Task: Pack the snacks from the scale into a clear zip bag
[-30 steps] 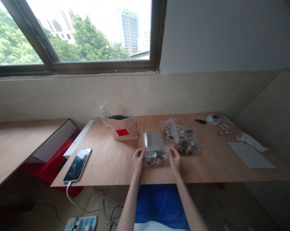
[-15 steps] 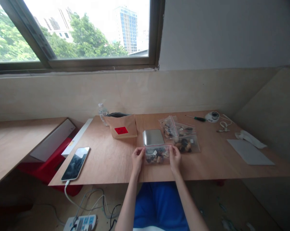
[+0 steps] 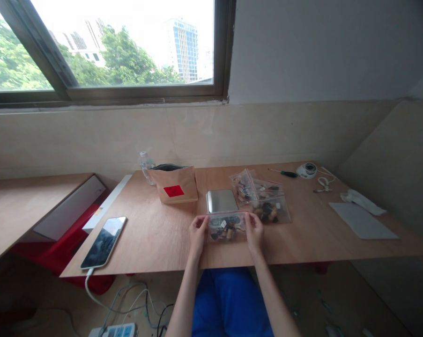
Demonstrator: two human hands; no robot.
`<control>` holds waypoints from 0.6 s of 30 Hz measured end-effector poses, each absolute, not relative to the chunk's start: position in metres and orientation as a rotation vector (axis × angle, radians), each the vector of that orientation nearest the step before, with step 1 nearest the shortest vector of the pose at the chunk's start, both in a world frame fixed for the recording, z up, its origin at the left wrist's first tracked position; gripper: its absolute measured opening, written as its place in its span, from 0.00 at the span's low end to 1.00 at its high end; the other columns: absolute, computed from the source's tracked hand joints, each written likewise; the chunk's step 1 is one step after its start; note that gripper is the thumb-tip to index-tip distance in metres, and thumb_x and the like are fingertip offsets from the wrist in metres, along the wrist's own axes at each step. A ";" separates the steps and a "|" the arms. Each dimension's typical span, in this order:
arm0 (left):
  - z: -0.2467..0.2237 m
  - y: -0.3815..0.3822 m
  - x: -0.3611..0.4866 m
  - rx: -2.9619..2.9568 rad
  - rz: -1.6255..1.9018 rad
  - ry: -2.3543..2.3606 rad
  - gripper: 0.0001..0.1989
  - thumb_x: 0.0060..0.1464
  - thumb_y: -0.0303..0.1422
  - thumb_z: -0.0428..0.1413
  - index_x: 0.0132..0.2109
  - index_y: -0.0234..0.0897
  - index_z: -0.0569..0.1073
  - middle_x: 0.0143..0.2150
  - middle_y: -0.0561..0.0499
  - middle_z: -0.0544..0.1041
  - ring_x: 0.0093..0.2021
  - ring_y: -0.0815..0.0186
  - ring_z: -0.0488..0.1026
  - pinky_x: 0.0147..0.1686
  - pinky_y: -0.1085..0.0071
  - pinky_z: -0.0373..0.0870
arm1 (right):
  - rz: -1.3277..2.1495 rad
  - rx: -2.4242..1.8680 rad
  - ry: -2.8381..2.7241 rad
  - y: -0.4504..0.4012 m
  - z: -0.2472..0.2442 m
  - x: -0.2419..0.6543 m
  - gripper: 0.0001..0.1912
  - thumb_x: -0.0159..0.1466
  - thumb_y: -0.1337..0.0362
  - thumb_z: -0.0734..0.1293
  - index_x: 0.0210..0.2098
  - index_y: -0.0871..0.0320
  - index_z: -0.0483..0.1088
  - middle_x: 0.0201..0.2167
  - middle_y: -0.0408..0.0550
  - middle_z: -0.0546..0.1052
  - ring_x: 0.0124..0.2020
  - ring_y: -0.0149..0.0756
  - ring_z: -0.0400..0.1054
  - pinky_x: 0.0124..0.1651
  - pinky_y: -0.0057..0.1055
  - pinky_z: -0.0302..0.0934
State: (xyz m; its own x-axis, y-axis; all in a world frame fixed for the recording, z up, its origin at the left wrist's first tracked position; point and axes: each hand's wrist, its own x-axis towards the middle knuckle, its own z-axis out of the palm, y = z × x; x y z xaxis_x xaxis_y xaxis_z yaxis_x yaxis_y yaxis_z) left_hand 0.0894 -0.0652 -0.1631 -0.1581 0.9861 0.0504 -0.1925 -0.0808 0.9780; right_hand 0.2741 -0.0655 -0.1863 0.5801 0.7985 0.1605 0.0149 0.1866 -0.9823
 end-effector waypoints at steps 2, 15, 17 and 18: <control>-0.164 -0.065 0.089 1.030 1.459 1.135 0.16 0.47 0.42 0.58 0.34 0.32 0.74 0.31 0.48 0.75 0.32 0.66 0.71 0.29 0.75 0.65 | 0.668 -1.279 -0.784 -0.067 -0.183 0.273 0.23 0.55 0.46 0.64 0.35 0.61 0.70 0.29 0.52 0.77 0.32 0.39 0.72 0.32 0.30 0.65; -0.166 -0.065 0.089 1.076 1.456 1.123 0.16 0.48 0.43 0.57 0.36 0.32 0.74 0.33 0.47 0.76 0.34 0.65 0.72 0.33 0.73 0.66 | 0.525 -1.337 -0.802 -0.066 -0.187 0.274 0.23 0.55 0.45 0.63 0.34 0.61 0.70 0.30 0.53 0.77 0.32 0.40 0.71 0.36 0.33 0.64; -0.166 -0.066 0.090 1.093 1.457 1.130 0.16 0.49 0.43 0.57 0.35 0.32 0.74 0.32 0.48 0.75 0.34 0.65 0.72 0.33 0.73 0.66 | 0.495 -1.348 -0.817 -0.067 -0.186 0.275 0.23 0.56 0.46 0.63 0.33 0.61 0.70 0.29 0.52 0.77 0.32 0.40 0.71 0.36 0.33 0.64; -0.166 -0.066 0.090 1.101 1.459 1.133 0.15 0.49 0.42 0.56 0.35 0.33 0.73 0.32 0.48 0.75 0.34 0.66 0.71 0.33 0.73 0.66 | 0.486 -1.354 -0.820 -0.067 -0.185 0.275 0.23 0.56 0.46 0.62 0.33 0.61 0.70 0.29 0.52 0.77 0.32 0.40 0.71 0.37 0.33 0.64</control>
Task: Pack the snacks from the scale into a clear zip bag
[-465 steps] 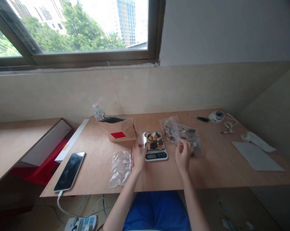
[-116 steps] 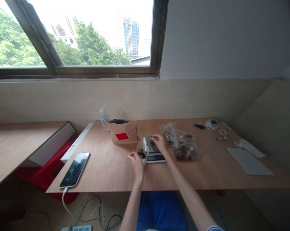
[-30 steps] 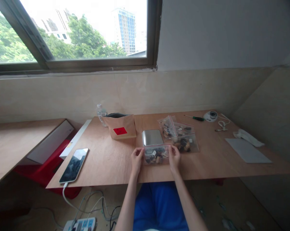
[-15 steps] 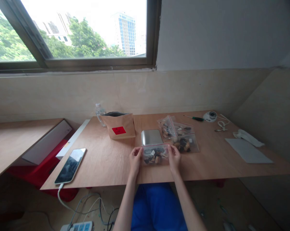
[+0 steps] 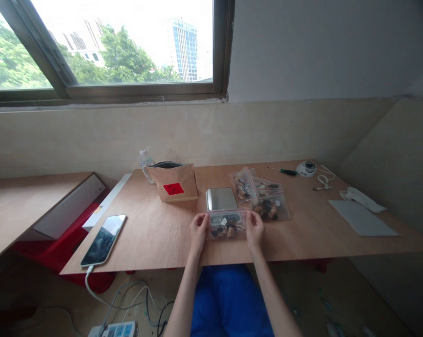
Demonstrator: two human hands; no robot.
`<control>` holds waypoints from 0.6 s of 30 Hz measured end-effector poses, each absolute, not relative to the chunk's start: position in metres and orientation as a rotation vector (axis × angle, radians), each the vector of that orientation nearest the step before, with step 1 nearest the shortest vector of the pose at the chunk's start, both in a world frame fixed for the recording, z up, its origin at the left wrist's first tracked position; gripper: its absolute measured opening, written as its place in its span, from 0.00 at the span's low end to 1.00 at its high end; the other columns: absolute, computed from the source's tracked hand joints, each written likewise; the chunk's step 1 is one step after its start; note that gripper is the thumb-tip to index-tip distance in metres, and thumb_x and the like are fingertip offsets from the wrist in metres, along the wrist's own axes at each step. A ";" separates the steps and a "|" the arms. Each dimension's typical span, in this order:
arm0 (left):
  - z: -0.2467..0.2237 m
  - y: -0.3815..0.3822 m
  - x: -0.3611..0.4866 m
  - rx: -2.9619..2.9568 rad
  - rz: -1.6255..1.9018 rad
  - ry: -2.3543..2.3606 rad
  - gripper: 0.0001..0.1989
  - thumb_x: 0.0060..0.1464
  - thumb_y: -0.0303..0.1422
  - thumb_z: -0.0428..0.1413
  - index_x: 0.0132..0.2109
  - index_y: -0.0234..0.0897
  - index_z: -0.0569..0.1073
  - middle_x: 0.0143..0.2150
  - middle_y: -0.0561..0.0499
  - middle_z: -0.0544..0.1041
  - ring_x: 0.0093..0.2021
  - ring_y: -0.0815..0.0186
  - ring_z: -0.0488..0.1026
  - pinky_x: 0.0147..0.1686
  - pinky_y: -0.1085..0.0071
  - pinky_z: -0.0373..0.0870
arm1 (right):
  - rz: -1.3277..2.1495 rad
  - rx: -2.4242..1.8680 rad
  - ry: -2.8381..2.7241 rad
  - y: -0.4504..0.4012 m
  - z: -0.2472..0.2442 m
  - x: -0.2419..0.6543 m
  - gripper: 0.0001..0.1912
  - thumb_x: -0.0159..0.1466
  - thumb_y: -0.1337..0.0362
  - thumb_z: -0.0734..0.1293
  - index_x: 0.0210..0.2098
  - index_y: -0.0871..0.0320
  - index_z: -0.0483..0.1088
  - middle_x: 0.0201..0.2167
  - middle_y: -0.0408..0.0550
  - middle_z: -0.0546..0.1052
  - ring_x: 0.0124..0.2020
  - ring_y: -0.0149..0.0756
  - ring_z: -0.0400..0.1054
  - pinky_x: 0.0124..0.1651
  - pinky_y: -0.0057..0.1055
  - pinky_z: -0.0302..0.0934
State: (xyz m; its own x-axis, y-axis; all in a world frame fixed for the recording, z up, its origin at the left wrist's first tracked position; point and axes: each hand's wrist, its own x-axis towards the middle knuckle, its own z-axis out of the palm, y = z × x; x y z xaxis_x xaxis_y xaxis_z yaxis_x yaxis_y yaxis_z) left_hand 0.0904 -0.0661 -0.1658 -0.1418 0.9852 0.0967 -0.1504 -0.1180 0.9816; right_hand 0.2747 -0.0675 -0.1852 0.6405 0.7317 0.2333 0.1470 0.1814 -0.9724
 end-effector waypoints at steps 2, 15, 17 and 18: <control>-0.166 -0.067 0.091 1.115 1.464 1.142 0.15 0.50 0.42 0.56 0.35 0.33 0.73 0.31 0.49 0.75 0.33 0.67 0.71 0.32 0.74 0.65 | 0.480 -1.361 -0.829 -0.069 -0.183 0.274 0.22 0.56 0.46 0.62 0.33 0.61 0.69 0.29 0.52 0.77 0.32 0.39 0.71 0.37 0.33 0.63; -0.159 -0.070 0.094 1.029 1.465 1.022 0.14 0.49 0.41 0.57 0.39 0.35 0.72 0.36 0.49 0.75 0.36 0.66 0.71 0.34 0.73 0.67 | 0.742 -1.242 -0.888 -0.069 -0.180 0.273 0.21 0.55 0.48 0.64 0.37 0.60 0.70 0.32 0.51 0.77 0.35 0.41 0.72 0.39 0.35 0.64; -0.159 -0.069 0.095 1.030 1.479 1.004 0.14 0.48 0.40 0.58 0.39 0.34 0.73 0.36 0.48 0.75 0.36 0.65 0.72 0.36 0.72 0.67 | 0.745 -1.213 -0.905 -0.069 -0.179 0.272 0.20 0.55 0.50 0.66 0.36 0.61 0.71 0.34 0.52 0.77 0.37 0.40 0.71 0.41 0.35 0.64; -0.159 -0.069 0.095 1.037 1.488 1.012 0.14 0.47 0.39 0.59 0.38 0.34 0.73 0.35 0.48 0.75 0.36 0.65 0.72 0.36 0.72 0.67 | 0.740 -1.203 -0.905 -0.070 -0.178 0.272 0.20 0.54 0.50 0.67 0.36 0.61 0.71 0.34 0.52 0.77 0.37 0.40 0.71 0.43 0.36 0.64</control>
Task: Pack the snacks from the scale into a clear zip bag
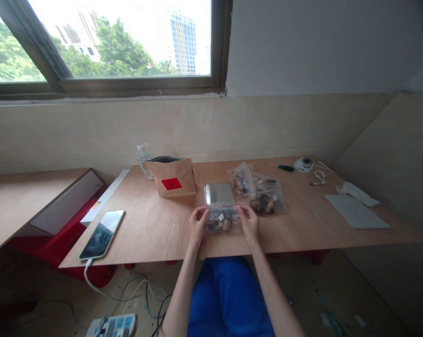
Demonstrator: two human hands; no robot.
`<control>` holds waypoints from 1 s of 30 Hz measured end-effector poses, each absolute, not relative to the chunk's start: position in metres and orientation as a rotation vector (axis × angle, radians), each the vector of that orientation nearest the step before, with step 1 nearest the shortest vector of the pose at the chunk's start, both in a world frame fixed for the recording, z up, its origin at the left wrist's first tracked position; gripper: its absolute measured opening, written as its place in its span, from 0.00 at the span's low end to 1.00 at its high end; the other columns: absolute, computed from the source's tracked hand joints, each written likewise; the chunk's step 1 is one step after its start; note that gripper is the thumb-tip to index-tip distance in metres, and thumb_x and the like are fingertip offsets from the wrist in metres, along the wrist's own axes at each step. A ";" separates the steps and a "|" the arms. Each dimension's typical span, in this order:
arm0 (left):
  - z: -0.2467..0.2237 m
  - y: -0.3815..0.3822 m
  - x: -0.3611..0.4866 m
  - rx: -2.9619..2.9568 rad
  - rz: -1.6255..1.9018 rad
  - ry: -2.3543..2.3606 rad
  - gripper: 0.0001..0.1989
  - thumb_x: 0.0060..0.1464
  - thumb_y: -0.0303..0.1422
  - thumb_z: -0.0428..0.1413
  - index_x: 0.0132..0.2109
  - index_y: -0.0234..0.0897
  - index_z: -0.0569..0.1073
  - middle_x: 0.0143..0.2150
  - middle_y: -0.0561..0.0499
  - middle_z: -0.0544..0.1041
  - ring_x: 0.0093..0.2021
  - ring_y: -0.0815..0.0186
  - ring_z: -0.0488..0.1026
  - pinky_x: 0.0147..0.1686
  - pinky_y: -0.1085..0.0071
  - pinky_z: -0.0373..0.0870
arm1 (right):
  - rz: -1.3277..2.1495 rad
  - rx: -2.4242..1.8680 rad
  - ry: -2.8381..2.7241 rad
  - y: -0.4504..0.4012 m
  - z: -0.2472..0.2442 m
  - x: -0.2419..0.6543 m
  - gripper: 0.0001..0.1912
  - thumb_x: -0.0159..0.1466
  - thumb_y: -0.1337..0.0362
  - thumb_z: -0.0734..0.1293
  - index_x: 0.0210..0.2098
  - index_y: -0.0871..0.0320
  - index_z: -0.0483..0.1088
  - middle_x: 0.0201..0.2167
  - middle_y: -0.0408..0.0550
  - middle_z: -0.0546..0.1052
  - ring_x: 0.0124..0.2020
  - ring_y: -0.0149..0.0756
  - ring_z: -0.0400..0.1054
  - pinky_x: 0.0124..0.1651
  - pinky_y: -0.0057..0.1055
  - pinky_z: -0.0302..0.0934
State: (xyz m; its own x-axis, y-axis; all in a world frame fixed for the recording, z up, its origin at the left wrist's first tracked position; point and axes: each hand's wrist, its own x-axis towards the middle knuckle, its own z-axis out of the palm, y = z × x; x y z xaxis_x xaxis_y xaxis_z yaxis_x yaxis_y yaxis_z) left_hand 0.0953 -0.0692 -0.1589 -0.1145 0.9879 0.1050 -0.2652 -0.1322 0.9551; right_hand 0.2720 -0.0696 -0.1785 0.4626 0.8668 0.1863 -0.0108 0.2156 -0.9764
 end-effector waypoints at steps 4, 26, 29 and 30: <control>-0.159 -0.068 0.096 1.053 1.500 1.058 0.13 0.46 0.39 0.59 0.35 0.33 0.73 0.32 0.49 0.75 0.33 0.67 0.71 0.34 0.73 0.65 | 0.738 -1.193 -0.878 -0.070 -0.179 0.273 0.20 0.53 0.51 0.67 0.35 0.62 0.72 0.34 0.52 0.78 0.37 0.39 0.72 0.43 0.36 0.64; -0.157 -0.071 0.091 1.179 1.482 1.047 0.13 0.49 0.40 0.57 0.36 0.33 0.75 0.32 0.49 0.75 0.32 0.67 0.70 0.28 0.75 0.64 | 0.005 -1.298 -1.765 -0.078 -0.103 0.250 0.13 0.63 0.63 0.59 0.45 0.56 0.68 0.44 0.51 0.73 0.49 0.40 0.63 0.53 0.39 0.53; -0.155 -0.073 0.091 1.217 1.513 1.059 0.12 0.50 0.39 0.57 0.35 0.34 0.75 0.30 0.50 0.74 0.30 0.68 0.69 0.28 0.76 0.63 | 0.077 -1.261 -2.143 -0.069 -0.088 0.236 0.07 0.61 0.63 0.63 0.37 0.56 0.71 0.36 0.48 0.76 0.43 0.39 0.65 0.52 0.38 0.51; -0.154 -0.073 0.091 1.232 1.534 1.058 0.11 0.50 0.39 0.57 0.34 0.34 0.75 0.30 0.50 0.74 0.30 0.68 0.69 0.29 0.76 0.63 | 0.085 -1.271 -2.199 -0.066 -0.087 0.233 0.06 0.61 0.63 0.64 0.34 0.57 0.71 0.34 0.47 0.76 0.41 0.39 0.65 0.51 0.38 0.50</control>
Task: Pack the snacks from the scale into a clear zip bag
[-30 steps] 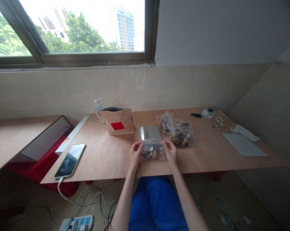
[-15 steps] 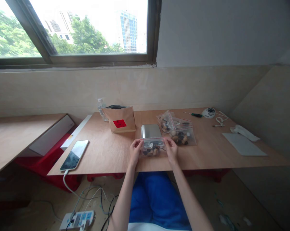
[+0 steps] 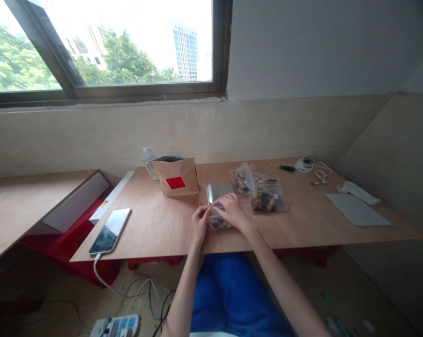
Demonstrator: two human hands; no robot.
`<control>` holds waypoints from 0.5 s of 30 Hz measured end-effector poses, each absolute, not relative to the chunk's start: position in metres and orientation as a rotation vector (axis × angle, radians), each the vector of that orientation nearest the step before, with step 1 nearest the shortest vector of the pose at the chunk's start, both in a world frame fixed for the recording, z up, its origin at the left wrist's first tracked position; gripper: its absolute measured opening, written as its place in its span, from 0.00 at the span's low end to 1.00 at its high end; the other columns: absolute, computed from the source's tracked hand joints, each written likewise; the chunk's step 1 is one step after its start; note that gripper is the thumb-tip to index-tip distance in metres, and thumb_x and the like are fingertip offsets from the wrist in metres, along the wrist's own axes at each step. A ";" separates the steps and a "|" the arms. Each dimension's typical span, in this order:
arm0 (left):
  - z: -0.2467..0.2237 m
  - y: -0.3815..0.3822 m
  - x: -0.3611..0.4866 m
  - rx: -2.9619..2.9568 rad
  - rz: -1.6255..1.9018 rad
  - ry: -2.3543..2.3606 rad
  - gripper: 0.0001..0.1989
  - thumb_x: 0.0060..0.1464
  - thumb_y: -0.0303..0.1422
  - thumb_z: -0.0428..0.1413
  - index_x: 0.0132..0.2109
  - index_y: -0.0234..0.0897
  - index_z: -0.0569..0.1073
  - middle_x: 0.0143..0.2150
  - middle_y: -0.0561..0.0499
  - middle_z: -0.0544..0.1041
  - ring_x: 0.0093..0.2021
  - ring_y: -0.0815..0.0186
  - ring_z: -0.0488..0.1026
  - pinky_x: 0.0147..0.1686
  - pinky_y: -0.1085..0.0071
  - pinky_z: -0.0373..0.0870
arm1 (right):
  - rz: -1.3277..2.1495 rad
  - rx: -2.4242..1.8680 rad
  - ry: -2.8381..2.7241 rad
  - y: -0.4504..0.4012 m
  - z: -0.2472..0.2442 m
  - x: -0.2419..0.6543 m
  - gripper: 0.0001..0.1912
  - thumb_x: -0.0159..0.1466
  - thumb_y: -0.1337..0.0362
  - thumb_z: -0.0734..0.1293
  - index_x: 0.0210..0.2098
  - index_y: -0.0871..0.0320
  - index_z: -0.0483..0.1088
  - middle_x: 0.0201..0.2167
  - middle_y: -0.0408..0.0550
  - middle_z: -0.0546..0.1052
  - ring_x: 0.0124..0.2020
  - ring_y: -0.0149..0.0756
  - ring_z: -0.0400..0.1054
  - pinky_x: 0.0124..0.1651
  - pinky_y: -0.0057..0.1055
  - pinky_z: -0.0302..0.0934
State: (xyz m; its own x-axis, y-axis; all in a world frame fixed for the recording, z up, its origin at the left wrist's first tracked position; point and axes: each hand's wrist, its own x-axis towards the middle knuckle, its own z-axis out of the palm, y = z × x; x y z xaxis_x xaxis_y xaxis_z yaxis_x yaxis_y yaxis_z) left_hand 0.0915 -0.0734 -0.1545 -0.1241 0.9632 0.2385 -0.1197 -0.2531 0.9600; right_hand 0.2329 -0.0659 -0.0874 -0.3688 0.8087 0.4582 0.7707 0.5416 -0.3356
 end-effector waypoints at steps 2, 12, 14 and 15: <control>-0.153 -0.074 0.092 1.246 1.570 1.039 0.10 0.50 0.38 0.57 0.32 0.34 0.75 0.29 0.51 0.74 0.32 0.69 0.69 0.33 0.75 0.63 | 0.095 -1.294 -2.271 -0.060 -0.089 0.230 0.06 0.61 0.64 0.64 0.31 0.58 0.71 0.31 0.47 0.76 0.38 0.38 0.66 0.49 0.35 0.50; -0.156 -0.070 0.083 0.668 1.237 0.716 0.14 0.41 0.38 0.63 0.31 0.33 0.71 0.17 0.62 0.52 0.15 0.81 0.45 0.14 0.82 0.40 | -0.021 -1.354 -2.441 -0.056 -0.095 0.219 0.07 0.63 0.72 0.59 0.34 0.59 0.68 0.33 0.49 0.75 0.37 0.36 0.66 0.41 0.31 0.49; -0.157 -0.069 0.082 0.632 1.232 0.703 0.15 0.41 0.38 0.64 0.32 0.32 0.71 0.17 0.62 0.53 0.16 0.81 0.45 0.14 0.82 0.40 | -0.021 -1.354 -2.446 -0.055 -0.097 0.219 0.07 0.64 0.70 0.58 0.34 0.59 0.68 0.33 0.49 0.75 0.37 0.36 0.66 0.41 0.30 0.49; -0.157 -0.069 0.082 0.624 1.247 0.712 0.15 0.40 0.38 0.64 0.32 0.32 0.71 0.17 0.62 0.53 0.15 0.82 0.45 0.14 0.82 0.40 | -0.010 -1.353 -2.443 -0.054 -0.097 0.220 0.08 0.65 0.69 0.58 0.34 0.59 0.68 0.34 0.49 0.75 0.37 0.35 0.67 0.41 0.30 0.49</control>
State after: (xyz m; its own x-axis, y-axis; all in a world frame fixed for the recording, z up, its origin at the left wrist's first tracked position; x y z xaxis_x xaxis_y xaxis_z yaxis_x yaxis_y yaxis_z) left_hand 0.0816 -0.0689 -0.1571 0.1634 0.9768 -0.1385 -0.6162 0.2107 0.7589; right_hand 0.2200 -0.0537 -0.0975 -0.4844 0.8210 0.3024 0.8235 0.5445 -0.1594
